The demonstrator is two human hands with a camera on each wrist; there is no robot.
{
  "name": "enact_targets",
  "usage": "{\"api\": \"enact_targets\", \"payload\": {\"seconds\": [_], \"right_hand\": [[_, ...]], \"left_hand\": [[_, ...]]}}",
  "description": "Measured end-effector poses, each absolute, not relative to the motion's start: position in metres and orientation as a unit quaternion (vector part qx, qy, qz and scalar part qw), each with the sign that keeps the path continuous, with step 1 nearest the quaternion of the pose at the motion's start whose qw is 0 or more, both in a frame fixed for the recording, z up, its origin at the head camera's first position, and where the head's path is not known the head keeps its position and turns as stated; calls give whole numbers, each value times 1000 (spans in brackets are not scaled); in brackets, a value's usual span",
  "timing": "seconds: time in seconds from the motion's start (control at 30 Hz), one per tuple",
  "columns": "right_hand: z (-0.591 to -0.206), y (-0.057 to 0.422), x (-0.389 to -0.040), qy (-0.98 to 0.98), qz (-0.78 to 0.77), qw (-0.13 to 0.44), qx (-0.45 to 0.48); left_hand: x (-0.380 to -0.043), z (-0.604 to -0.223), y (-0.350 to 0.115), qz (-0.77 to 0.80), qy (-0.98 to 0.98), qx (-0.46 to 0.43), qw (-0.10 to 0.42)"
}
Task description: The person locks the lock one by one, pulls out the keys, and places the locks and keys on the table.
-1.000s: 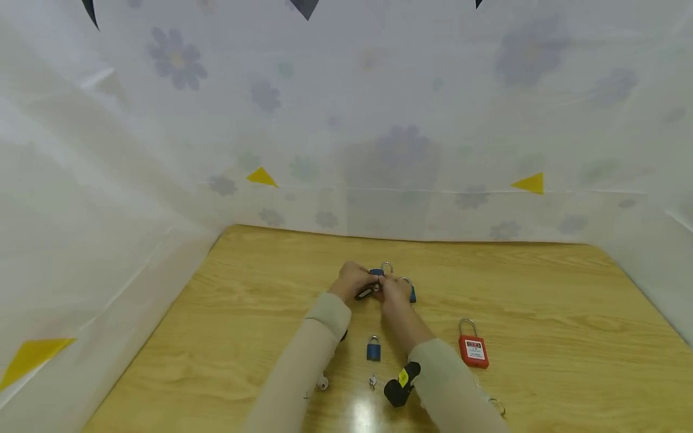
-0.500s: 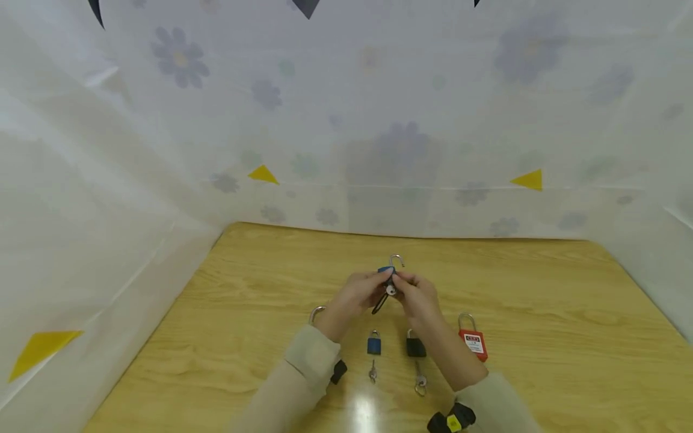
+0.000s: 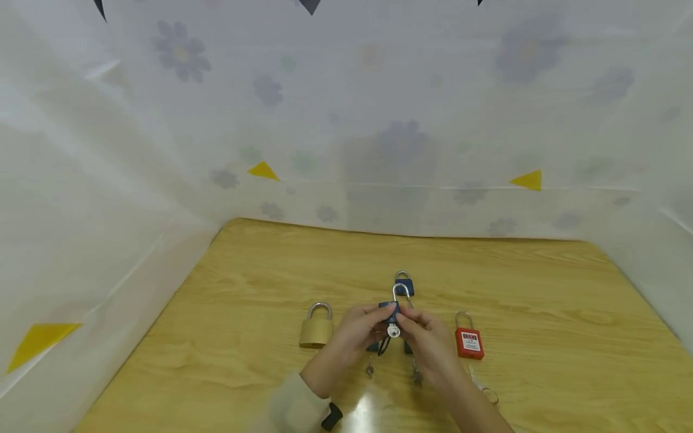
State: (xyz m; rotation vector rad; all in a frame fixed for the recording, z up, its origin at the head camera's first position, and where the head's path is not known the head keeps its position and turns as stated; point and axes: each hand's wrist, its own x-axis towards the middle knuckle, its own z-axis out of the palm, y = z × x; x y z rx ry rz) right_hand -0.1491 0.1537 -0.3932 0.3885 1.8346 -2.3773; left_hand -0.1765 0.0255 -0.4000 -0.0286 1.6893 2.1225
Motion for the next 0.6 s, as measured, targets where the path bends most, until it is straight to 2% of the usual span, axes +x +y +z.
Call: {"api": "enact_targets", "payload": {"seconds": [0.33, 0.5, 0.6], "right_hand": [[-397, 163, -141, 567, -810, 68, 133], [-400, 183, -145, 613, -783, 98, 27], [-402, 199, -150, 633, -766, 90, -58]], "left_hand": [[-165, -400, 34, 789, 576, -26, 210], [-163, -397, 27, 785, 581, 4, 218], [-162, -395, 22, 790, 563, 26, 239]]}}
